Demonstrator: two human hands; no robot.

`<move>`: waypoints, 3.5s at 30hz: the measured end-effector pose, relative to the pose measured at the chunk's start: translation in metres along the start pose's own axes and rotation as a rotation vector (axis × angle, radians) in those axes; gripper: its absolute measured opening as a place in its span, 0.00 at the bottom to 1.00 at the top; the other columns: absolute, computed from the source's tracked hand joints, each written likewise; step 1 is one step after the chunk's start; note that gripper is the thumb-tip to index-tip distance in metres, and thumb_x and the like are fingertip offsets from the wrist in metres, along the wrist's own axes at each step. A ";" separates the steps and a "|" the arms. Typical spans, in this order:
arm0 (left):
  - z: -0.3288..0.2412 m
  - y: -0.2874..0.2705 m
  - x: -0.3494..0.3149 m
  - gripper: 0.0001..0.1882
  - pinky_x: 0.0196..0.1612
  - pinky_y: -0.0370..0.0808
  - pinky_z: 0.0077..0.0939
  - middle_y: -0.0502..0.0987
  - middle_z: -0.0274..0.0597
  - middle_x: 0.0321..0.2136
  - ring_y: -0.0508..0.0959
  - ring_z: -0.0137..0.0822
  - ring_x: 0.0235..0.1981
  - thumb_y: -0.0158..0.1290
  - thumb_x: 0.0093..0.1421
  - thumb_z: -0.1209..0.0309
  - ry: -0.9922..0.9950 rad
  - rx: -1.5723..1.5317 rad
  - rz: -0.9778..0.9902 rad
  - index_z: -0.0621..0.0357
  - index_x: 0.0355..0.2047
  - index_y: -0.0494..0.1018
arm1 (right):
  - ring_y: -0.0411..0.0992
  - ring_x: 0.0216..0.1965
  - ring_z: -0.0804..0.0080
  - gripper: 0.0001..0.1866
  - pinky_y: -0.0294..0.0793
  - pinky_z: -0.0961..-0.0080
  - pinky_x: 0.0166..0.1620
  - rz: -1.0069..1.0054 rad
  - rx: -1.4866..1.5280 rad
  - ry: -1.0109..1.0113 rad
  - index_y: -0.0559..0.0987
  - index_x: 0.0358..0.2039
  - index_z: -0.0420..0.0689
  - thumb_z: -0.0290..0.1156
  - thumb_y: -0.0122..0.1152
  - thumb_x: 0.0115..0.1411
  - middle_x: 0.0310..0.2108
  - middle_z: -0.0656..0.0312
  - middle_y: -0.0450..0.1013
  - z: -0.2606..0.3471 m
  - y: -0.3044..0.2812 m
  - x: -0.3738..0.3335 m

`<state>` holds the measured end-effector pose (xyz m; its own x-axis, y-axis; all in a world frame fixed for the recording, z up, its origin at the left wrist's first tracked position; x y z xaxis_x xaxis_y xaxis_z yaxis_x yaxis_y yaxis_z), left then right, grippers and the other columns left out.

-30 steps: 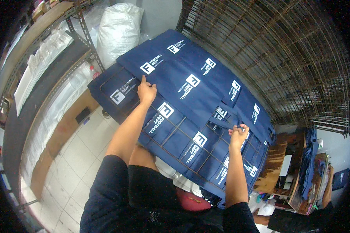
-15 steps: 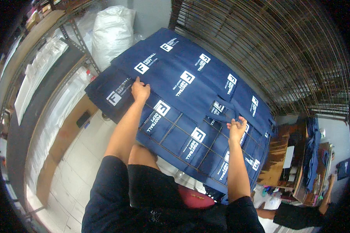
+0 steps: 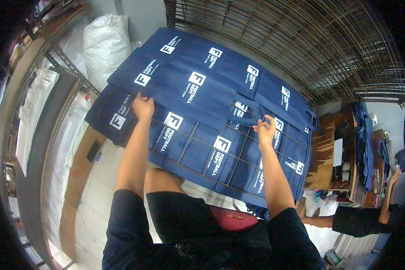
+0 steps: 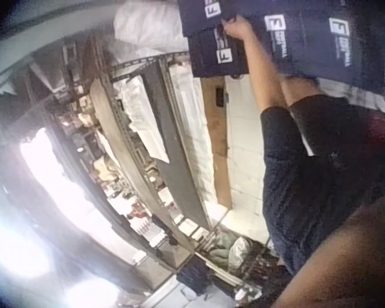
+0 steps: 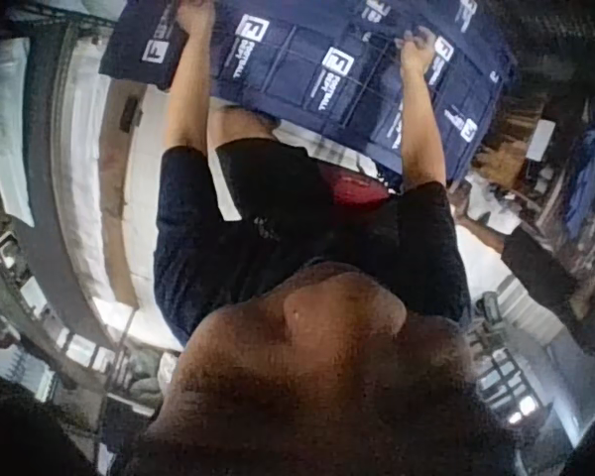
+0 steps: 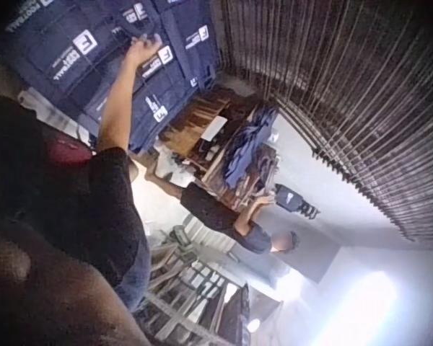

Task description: The person folds blue tote bags and places them into a large wire mesh cage. They repeatedly pick up bags, fold them, and arrange them inside the cage while another person works nearby.

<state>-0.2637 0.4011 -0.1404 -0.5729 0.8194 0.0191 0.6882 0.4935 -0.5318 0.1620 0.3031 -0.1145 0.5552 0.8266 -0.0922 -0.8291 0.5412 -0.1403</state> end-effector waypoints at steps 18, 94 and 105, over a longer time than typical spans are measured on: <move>0.030 0.013 0.022 0.36 0.45 0.71 0.30 0.80 0.44 0.25 0.79 0.41 0.31 0.60 0.43 0.70 0.067 0.059 -0.093 0.72 0.54 0.63 | 0.74 0.23 0.73 0.22 0.73 0.82 0.24 0.030 -0.031 0.043 0.62 0.52 0.44 0.21 0.54 0.58 0.25 0.58 0.69 -0.009 0.001 -0.005; -0.234 0.040 -0.550 0.37 0.32 0.75 0.23 0.71 0.35 0.43 0.72 0.28 0.38 0.46 0.53 0.77 -0.239 -0.622 1.860 0.49 0.64 0.51 | 0.65 0.54 0.65 0.36 0.63 0.72 0.56 -0.332 -0.100 -0.138 0.59 0.59 0.32 0.15 0.48 0.44 0.54 0.47 0.65 0.159 -0.510 -0.359; -0.188 -0.022 -0.305 0.40 0.51 0.68 0.23 0.65 0.40 0.57 0.69 0.30 0.51 0.45 0.47 0.86 0.209 -0.767 1.293 0.58 0.63 0.52 | 0.68 0.45 0.72 0.30 0.70 0.79 0.44 0.090 -0.254 -0.350 0.66 0.56 0.35 0.15 0.52 0.49 0.50 0.54 0.67 0.140 -0.304 -0.191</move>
<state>-0.0204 0.1946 0.0250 0.6143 0.7876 0.0494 0.7489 -0.6016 0.2780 0.2992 0.0022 0.0838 0.3896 0.8947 0.2183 -0.8063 0.4459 -0.3886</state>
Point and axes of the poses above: each hand's wrist, its own x-axis towards the middle knuckle, its own y-axis out of the palm, z = x × y, the point moved 1 cm from there along x, towards the middle knuckle
